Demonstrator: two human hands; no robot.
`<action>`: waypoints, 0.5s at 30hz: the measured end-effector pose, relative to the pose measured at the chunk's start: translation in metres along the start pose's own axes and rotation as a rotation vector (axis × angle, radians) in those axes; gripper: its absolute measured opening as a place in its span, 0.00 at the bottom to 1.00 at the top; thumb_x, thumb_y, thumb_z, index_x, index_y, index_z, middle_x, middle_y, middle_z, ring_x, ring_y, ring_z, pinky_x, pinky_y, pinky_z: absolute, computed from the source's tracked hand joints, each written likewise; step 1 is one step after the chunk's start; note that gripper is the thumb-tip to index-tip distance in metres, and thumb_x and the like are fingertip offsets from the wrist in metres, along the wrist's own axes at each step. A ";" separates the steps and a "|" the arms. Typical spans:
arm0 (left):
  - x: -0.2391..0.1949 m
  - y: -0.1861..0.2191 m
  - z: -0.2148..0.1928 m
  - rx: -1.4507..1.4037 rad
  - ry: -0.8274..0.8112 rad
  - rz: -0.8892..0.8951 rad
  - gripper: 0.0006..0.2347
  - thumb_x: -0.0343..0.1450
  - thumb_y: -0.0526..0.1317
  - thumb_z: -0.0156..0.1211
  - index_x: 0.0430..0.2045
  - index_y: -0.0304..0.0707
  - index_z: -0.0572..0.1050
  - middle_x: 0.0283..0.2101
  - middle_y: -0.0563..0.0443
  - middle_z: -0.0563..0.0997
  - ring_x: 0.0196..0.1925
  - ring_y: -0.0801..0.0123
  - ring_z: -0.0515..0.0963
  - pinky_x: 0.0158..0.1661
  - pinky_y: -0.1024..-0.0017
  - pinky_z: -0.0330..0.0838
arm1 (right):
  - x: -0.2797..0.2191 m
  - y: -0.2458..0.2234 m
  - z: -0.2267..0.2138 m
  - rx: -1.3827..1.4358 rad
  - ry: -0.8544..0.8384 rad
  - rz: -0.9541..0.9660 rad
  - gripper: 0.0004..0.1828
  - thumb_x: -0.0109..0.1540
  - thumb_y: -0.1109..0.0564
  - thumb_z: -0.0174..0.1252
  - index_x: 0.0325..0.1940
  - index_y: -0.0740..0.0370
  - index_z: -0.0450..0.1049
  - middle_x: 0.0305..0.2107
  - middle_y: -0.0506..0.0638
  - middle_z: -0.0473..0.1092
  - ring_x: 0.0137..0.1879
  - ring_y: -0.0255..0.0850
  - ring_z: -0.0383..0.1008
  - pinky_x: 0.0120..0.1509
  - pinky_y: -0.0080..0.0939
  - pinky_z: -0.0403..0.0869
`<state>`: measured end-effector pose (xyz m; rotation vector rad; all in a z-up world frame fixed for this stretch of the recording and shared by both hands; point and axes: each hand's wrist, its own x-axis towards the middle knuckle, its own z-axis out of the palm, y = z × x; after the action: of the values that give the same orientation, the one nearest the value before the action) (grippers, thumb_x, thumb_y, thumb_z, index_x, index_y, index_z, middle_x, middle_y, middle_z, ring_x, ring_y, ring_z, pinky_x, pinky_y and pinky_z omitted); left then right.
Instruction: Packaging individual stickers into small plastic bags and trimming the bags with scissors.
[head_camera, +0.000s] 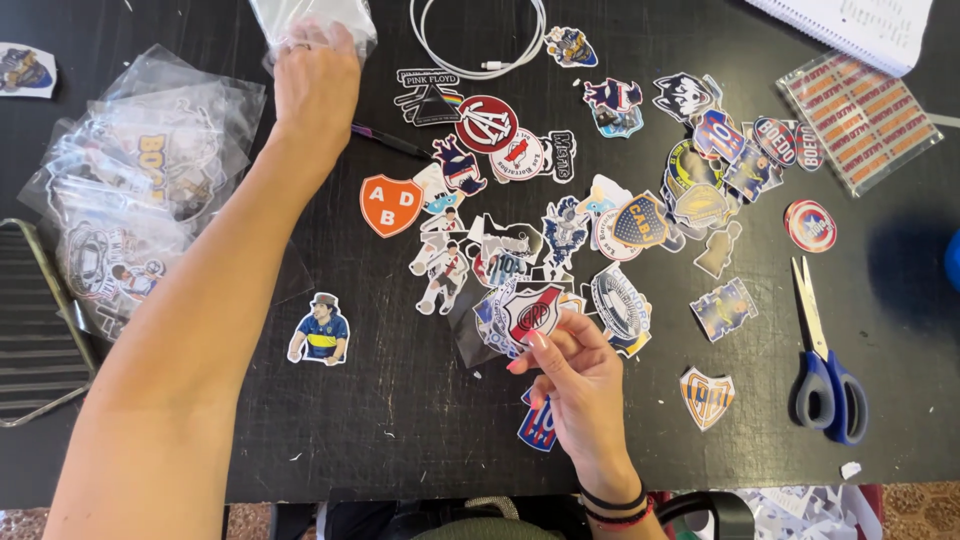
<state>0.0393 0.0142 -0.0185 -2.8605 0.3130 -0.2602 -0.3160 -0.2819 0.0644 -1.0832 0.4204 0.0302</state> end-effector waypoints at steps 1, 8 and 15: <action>0.000 -0.001 0.001 0.001 0.001 -0.002 0.41 0.58 0.30 0.77 0.69 0.23 0.62 0.63 0.11 0.69 0.65 0.27 0.72 0.59 0.49 0.70 | 0.001 0.001 0.000 0.000 -0.003 -0.001 0.15 0.62 0.64 0.65 0.52 0.61 0.72 0.32 0.56 0.80 0.30 0.46 0.83 0.14 0.30 0.68; 0.000 0.006 -0.014 -0.070 0.004 -0.008 0.36 0.54 0.25 0.76 0.59 0.17 0.67 0.61 0.19 0.65 0.53 0.36 0.77 0.43 0.54 0.82 | 0.002 0.003 -0.004 0.010 0.025 -0.007 0.16 0.62 0.64 0.65 0.53 0.60 0.71 0.31 0.55 0.79 0.30 0.45 0.82 0.13 0.30 0.66; 0.020 -0.003 0.010 -0.175 -0.178 -0.092 0.50 0.54 0.21 0.78 0.72 0.16 0.51 0.72 0.09 0.52 0.74 0.22 0.55 0.71 0.41 0.45 | 0.001 0.003 -0.005 -0.015 0.038 -0.003 0.16 0.62 0.63 0.66 0.52 0.60 0.72 0.29 0.54 0.78 0.30 0.45 0.82 0.14 0.30 0.66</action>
<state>0.0609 0.0145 -0.0248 -3.0470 0.1771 0.0066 -0.3172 -0.2848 0.0598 -1.1008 0.4538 0.0104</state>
